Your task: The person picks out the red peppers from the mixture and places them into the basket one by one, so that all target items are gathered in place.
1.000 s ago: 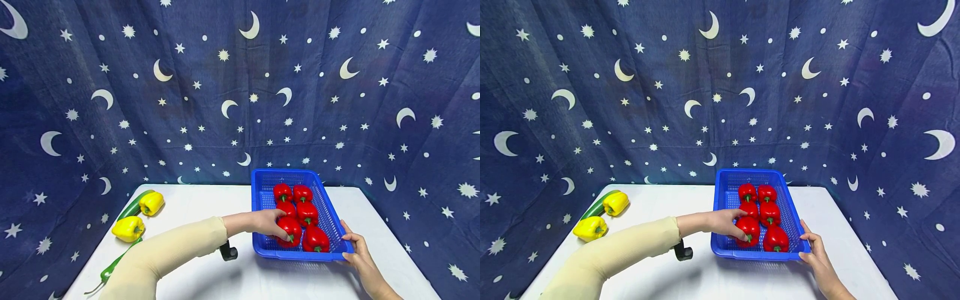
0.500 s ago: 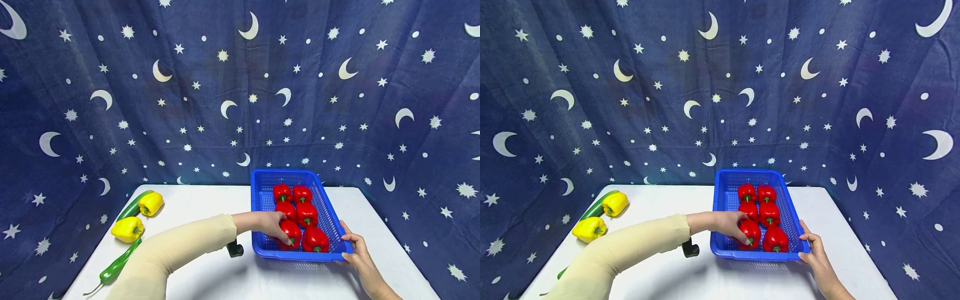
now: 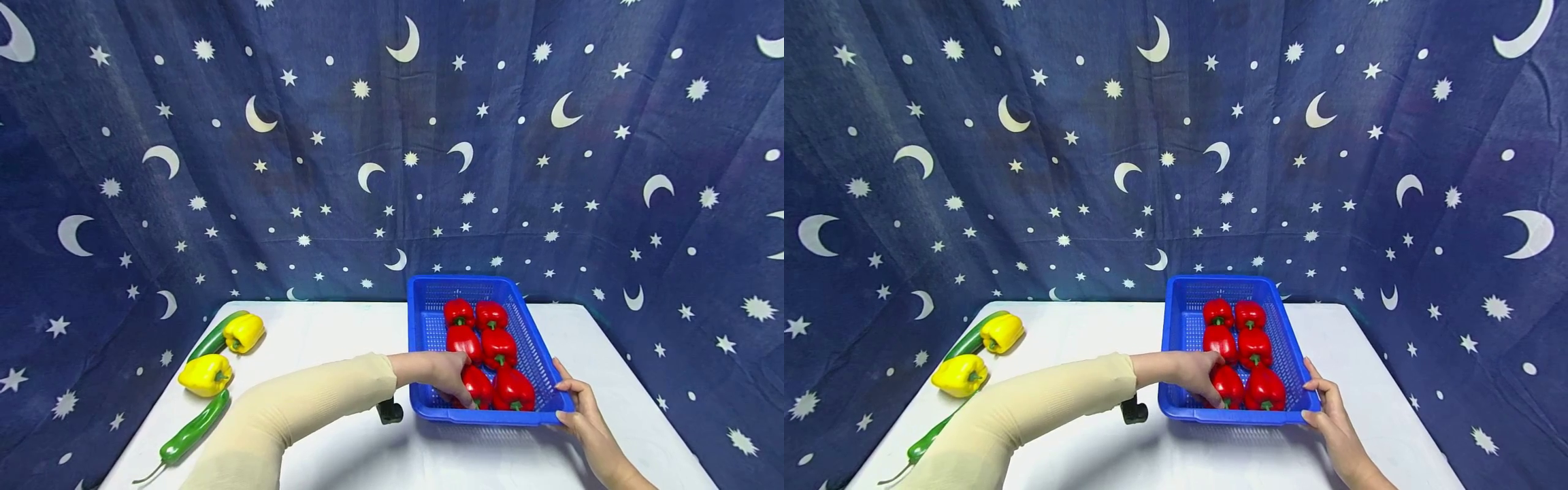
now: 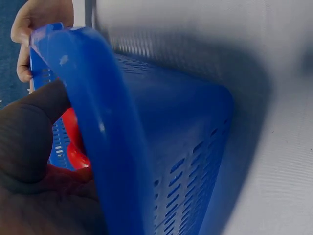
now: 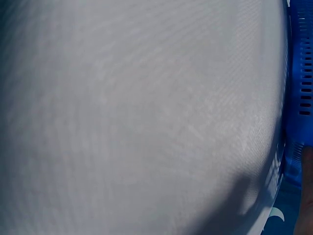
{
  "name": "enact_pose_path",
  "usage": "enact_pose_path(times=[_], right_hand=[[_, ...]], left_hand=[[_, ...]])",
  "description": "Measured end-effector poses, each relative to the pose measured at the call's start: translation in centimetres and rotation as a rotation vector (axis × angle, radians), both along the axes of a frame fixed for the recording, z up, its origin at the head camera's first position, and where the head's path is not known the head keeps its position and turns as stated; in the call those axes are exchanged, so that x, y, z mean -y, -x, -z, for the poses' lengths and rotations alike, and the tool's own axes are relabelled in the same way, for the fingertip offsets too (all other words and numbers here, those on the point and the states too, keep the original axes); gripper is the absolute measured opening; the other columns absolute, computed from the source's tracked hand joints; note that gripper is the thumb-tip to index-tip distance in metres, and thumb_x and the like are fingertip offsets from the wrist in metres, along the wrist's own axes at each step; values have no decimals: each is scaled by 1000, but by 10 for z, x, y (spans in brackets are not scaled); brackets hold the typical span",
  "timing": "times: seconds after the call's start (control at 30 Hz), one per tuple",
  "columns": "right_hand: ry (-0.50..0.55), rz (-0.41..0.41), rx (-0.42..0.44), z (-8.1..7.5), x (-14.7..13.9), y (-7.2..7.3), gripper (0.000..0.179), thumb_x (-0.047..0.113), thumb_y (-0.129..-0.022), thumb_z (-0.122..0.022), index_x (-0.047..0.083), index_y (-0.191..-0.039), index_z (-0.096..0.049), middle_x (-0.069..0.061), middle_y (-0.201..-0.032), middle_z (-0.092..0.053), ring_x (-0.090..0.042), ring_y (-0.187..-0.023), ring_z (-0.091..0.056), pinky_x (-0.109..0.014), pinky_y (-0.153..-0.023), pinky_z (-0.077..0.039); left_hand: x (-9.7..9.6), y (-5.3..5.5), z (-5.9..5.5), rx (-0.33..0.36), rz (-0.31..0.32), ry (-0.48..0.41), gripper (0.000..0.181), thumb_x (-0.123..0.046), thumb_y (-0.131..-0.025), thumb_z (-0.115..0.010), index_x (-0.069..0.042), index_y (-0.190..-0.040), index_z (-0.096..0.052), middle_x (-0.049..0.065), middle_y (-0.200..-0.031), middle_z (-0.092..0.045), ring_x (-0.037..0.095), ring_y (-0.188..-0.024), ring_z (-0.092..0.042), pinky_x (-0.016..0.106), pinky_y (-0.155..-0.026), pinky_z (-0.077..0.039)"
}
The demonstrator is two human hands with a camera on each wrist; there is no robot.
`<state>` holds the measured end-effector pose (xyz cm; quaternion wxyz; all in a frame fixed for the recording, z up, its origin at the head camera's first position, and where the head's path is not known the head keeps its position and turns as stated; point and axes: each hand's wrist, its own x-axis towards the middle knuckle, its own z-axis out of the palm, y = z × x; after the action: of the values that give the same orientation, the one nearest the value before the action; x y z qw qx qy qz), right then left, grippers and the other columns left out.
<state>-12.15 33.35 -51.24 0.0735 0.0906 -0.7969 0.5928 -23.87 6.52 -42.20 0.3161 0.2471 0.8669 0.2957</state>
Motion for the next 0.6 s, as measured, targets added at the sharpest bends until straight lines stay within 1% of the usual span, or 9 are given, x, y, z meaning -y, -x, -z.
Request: enact_pose_path(times=[0.03, 0.1, 0.17, 0.43, 0.5, 0.6], right_hand=[[1, -1, -1, 0, 0, 0, 34, -2, -98, -39, 2, -130, -27, 3, -172, -7, 20, -127, -31, -18, -89, -49], [0, 0, -6, 0, 0, 0, 34, -2, -98, -39, 2, -130, -27, 3, -172, -7, 19, -127, -31, -19, -87, -50], [-3, -3, -13, 0, 0, 0, 34, -2, -99, -38, 1, -130, -26, 3, -172, -7, 19, -127, -31, -20, -87, -51], [-2, -5, -11, 0, 1, -1, 34, -1, -99, -39, 1, -130, -26, 3, -172, -6, 20, -127, -31, -20, -87, -50], [4, -7, -12, 0, 1, -1, 33, -1, -99, -38, 1, -130, -26, 3, -172, -6, 20, -128, -31, -20, -87, -51], [9, -7, -16, 0, 1, -1, 32, -2, -99, -38, 1, -129, -26, 2, -172, -7, 19, -129, -31, -19, -88, -50]], left_hand=[[0, 0, 0, 19, -6, -12, 73, -7, -81, -87, 3, -141, -48, 13, -113, -60, 19, -86, -69, 30, -69, -61], [-1, -1, 1, 35, -9, -23, 70, -5, -81, -86, 3, -139, -48, 14, -111, -60, 21, -82, -70, 31, -69, -61], [-1, -1, 3, 36, -10, -18, 68, -5, -81, -86, 2, -138, -49, 12, -109, -60, 20, -79, -69, 31, -69, -61], [-1, 0, 5, 89, -13, -53, 64, 5, -81, -80, 4, -136, -47, 13, -107, -58, 20, -86, -67, 35, -72, -62], [-2, 0, 5, 81, -9, -42, 65, 4, -81, -80, 4, -137, -47, 13, -108, -58, 20, -87, -66, 35, -72, -62], [-3, 0, 4, 33, 8, 5, 66, -1, -82, -82, 3, -138, -47, 12, -108, -59, 18, -85, -65, 31, -72, -61]])
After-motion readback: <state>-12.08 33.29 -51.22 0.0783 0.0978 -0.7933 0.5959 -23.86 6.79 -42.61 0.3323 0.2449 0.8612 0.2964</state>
